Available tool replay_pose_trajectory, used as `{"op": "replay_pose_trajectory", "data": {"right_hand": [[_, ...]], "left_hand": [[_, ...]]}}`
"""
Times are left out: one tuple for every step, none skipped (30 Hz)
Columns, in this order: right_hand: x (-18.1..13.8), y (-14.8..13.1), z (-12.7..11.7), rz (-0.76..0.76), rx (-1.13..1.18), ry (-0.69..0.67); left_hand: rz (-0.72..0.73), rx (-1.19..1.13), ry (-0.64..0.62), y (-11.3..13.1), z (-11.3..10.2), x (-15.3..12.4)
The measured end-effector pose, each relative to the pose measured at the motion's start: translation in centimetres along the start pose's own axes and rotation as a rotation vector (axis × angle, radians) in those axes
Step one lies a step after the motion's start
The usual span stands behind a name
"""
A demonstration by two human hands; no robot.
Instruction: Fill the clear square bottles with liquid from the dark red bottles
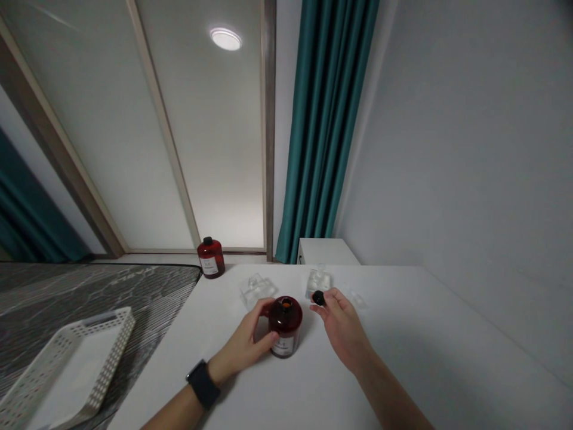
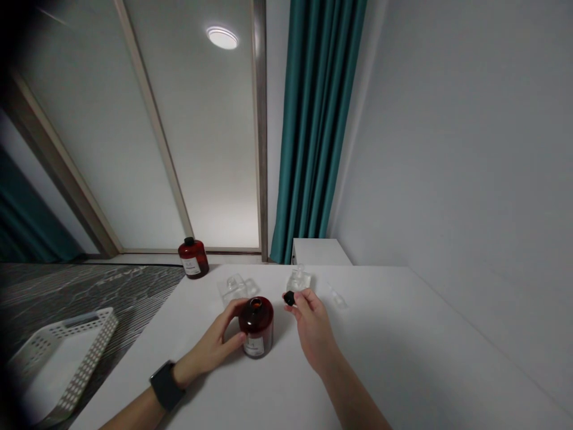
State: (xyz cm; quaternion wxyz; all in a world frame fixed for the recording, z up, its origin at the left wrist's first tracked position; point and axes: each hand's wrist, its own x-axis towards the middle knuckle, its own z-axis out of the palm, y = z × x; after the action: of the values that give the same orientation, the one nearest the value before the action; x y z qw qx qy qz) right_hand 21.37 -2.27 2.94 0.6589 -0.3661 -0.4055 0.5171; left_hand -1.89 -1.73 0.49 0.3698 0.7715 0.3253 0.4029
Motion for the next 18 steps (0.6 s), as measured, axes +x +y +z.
{"op": "replay_pose_trajectory", "data": {"right_hand": [[-0.1,0.1,0.1,-0.003,-0.007,0.017],[-0.2,0.2,0.2,-0.017,-0.029,0.032],[-0.3,0.2,0.3,-0.042,-0.064,0.044],[-0.4,0.2,0.4,-0.076,-0.107,0.054],[-0.7,0.1,0.6,-0.116,-0.154,0.060],[-0.9,0.0,0.8,-0.159,-0.201,0.059],[-1.1,-0.1,1.0,-0.206,-0.243,0.052],[-1.4,-0.2,1.3,-0.254,-0.281,0.040],[-1.6,-0.3,1.5,-0.305,-0.319,0.025],[-1.8,-0.3,1.8,-0.357,-0.357,0.007],[-1.9,-0.3,2.0,-0.409,-0.396,-0.011],[-2.0,-0.3,2.2,-0.457,-0.433,-0.032],[-2.0,-0.3,2.5,-0.500,-0.468,-0.054],[-2.0,-0.2,2.7,-0.540,-0.500,-0.075],[-2.0,-0.3,2.9,-0.576,-0.528,-0.093],[-1.9,-0.3,3.0,-0.609,-0.555,-0.105],[-1.9,-0.3,3.2,-0.637,-0.580,-0.118],[-1.8,-0.4,3.3,-0.656,-0.605,-0.131]], "left_hand": [[0.003,0.009,0.012,-0.1,0.1,0.0],[0.006,0.015,0.026,-0.1,0.4,-0.1],[0.009,0.017,0.039,-0.1,0.6,-0.1],[0.013,0.017,0.048,-0.1,1.0,-0.1],[0.018,0.018,0.053,0.1,1.3,-0.1],[0.020,0.023,0.056,0.3,1.6,0.0],[0.021,0.034,0.060,0.5,1.8,0.0],[0.024,0.051,0.071,0.8,2.0,-0.1],[0.036,0.071,0.091,1.1,2.2,-0.1],[0.059,0.095,0.117,1.4,2.2,-0.1],[0.094,0.121,0.144,1.6,2.2,-0.1],[0.138,0.147,0.169,1.8,2.1,-0.2],[0.184,0.173,0.190,1.9,1.9,-0.2],[0.227,0.200,0.203,1.9,1.8,-0.2],[0.263,0.226,0.208,1.9,1.6,-0.3],[0.291,0.247,0.208,1.9,1.5,-0.3],[0.311,0.263,0.204,1.8,1.3,-0.2],[0.324,0.271,0.199,1.8,1.2,-0.2]]}}
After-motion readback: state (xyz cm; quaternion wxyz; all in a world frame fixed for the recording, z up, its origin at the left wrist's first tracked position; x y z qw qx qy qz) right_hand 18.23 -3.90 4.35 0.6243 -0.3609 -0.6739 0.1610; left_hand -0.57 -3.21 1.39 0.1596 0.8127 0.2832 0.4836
